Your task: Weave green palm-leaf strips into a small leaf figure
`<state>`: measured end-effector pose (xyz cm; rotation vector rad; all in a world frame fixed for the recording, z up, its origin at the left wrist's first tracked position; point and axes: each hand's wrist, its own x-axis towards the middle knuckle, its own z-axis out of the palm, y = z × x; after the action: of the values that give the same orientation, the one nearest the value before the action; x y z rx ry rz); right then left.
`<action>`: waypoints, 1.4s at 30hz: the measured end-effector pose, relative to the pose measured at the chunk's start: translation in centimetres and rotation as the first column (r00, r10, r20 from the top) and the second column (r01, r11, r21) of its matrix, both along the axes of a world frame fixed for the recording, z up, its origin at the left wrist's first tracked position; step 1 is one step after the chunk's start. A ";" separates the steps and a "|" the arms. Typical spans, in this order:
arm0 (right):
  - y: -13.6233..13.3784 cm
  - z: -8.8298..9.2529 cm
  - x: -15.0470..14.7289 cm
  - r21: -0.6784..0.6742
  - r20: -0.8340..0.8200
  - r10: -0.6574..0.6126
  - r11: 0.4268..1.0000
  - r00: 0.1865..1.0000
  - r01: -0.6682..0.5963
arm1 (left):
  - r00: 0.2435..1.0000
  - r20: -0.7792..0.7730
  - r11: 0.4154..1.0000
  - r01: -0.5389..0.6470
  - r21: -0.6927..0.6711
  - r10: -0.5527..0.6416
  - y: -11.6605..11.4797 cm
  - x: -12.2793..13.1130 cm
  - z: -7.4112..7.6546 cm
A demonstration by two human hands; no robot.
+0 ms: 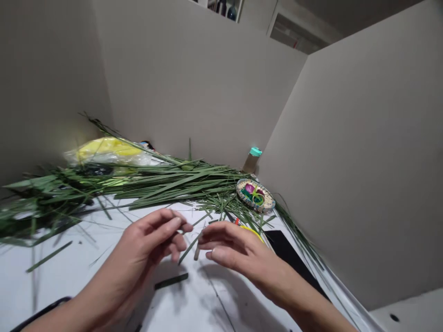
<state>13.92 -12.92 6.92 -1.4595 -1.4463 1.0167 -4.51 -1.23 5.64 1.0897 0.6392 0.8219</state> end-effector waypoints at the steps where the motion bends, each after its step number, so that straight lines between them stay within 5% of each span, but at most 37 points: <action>1: 0.4 0.9 -0.9 0.005 -0.076 0.057 0.998 0.995 -0.057 | 0.999 0.028 0.999 0.028 0.022 -0.029 -0.3 0.1 0.8; 4: 1.9 3.1 -2.3 0.041 -0.165 0.157 0.988 0.974 -0.152 | 0.992 0.102 0.994 0.060 0.096 -0.070 -0.8 0.0 3.2; 8: 3.4 5.9 -2.0 0.130 0.002 0.128 0.983 0.992 -0.127 | 0.986 0.163 0.979 -0.012 0.202 -0.021 -0.5 -0.3 5.3; 11: 4.2 8.8 -1.7 0.274 0.269 0.022 0.957 0.963 -0.099 | 0.984 0.178 0.960 -0.064 0.272 0.015 0.3 -0.4 6.1; 16: 5.1 11.6 -0.7 0.574 0.593 -0.306 0.810 0.745 -0.124 | 0.993 0.039 0.914 -0.121 0.387 0.115 2.9 -1.3 4.8; 19: 5.0 9.4 1.0 0.672 0.616 -0.436 0.726 0.656 -0.148 | 0.951 -0.259 0.879 -0.029 0.476 0.171 5.8 -2.7 1.8; 23: 4.4 3.2 3.6 0.675 0.636 -0.453 0.720 0.625 -0.165 | 0.729 -0.647 0.817 0.220 0.532 0.225 9.0 -4.3 -2.0; 26: 4.2 -1.1 4.7 0.668 0.628 -0.461 0.733 0.627 -0.130 | 0.615 -0.739 0.799 0.281 0.531 0.276 10.1 -4.5 -3.3; 29: 4.2 -3.7 5.3 0.653 0.618 -0.461 0.752 0.637 -0.089 | 0.610 -0.763 0.833 0.295 0.467 0.212 10.5 -3.8 -3.8; 35: 3.4 -5.3 5.4 0.621 0.635 -0.464 0.782 0.618 -0.050 | 0.667 -0.738 0.890 0.271 0.366 0.100 10.7 -2.0 -4.7; 42: 2.6 -5.2 4.8 0.587 0.679 -0.415 0.803 0.605 -0.108 | 0.718 -0.677 0.859 0.236 0.454 0.161 9.9 -0.9 -6.4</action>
<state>18.68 -10.33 1.69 -1.5695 -1.9372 -0.3214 -5.42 8.72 -0.81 1.9547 1.0594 0.5208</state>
